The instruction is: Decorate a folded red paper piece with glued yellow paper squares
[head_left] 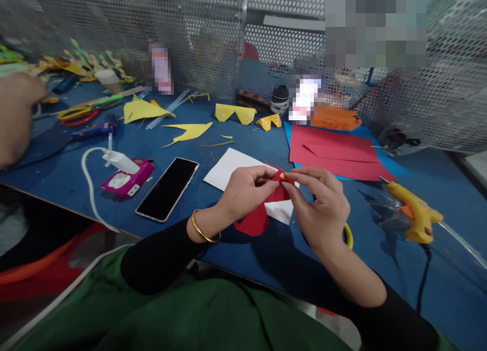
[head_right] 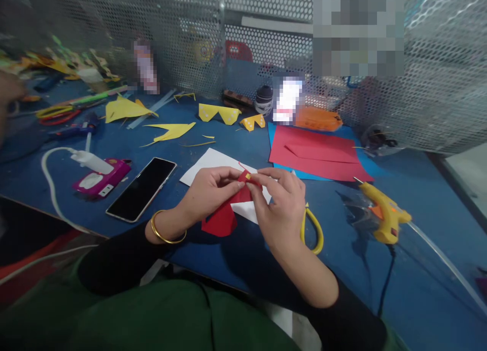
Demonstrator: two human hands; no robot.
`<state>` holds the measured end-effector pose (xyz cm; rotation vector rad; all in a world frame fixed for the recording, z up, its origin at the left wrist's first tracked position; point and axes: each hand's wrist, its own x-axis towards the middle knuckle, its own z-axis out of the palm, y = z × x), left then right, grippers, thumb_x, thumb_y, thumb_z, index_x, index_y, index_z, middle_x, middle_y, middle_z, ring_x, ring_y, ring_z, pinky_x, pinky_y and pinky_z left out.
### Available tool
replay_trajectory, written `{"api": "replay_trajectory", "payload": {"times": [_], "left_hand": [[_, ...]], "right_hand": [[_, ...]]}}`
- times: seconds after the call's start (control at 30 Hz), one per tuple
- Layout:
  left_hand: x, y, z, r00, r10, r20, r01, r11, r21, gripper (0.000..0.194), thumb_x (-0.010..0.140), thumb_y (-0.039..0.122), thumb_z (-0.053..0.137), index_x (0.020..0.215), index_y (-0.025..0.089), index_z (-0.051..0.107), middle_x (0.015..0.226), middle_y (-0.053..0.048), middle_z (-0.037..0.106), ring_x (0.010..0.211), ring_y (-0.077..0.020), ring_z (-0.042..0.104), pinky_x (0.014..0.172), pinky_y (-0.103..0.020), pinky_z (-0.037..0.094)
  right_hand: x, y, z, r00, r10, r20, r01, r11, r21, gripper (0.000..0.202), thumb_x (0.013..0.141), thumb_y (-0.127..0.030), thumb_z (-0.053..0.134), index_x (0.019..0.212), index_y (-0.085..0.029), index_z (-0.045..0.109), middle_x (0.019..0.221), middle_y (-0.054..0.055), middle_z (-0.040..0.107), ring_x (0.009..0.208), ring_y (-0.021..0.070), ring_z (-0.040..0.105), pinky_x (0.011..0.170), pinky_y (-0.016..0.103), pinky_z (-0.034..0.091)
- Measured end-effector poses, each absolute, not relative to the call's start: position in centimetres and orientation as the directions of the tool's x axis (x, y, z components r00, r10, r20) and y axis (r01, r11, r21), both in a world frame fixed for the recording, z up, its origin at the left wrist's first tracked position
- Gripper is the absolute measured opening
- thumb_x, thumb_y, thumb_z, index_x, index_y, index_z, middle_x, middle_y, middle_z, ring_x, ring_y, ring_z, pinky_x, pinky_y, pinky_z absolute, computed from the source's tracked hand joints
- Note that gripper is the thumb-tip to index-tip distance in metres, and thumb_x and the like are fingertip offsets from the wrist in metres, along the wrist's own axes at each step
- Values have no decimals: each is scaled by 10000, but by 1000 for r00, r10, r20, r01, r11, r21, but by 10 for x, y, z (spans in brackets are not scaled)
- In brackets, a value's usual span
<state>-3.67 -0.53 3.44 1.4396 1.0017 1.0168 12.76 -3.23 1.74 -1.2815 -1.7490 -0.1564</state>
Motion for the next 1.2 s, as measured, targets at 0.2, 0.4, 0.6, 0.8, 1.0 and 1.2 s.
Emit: {"api": "replay_trajectory", "payload": {"times": [0.2,0.4,0.6,0.8,1.0,1.2], "left_hand": [[-33,-10,30,285,950,124,82,-153,985,155,834,145,629,925,145,754,942,-69,803,842,-163,738,789,-278,564],[-32,-12,26,276,946,172,88,-203,975,170,841,154,618,948,145,751,941,-68,803,853,-164,743,794,-281,574],[-32,-11,26,273,944,184,85,-214,973,172,848,155,617,956,150,750,963,-67,806,871,-164,749,810,-282,580],[-32,-11,26,277,946,171,91,-203,975,173,853,166,622,963,150,755,978,-67,808,885,-169,749,821,-285,575],[-33,-10,29,277,950,143,101,-176,979,170,839,165,627,946,148,758,973,-66,808,878,-175,745,823,-293,572],[-36,-7,33,279,960,4,-11,-1,1000,144,834,204,670,928,145,762,905,-60,796,791,-154,723,749,-272,569]], "right_hand": [[127,-31,18,-22,643,765,838,430,-337,23,898,-248,718,877,-239,721,923,27,765,883,213,704,850,407,472],[127,-31,17,-22,632,775,844,427,-325,43,904,-242,706,862,-245,712,905,19,765,871,211,700,848,407,472],[126,-31,17,-8,643,766,837,424,-347,52,905,-248,705,853,-240,713,902,25,763,868,214,698,847,406,475],[126,-32,17,0,648,761,846,405,-346,69,900,-269,711,839,-238,704,894,22,760,868,211,697,843,394,466],[126,-31,17,1,642,767,844,411,-344,85,896,-286,715,825,-241,700,878,14,756,858,208,701,847,392,463],[127,-33,23,-7,582,813,833,453,-317,103,913,-204,645,991,-245,698,991,39,771,957,233,717,905,425,487]]}}
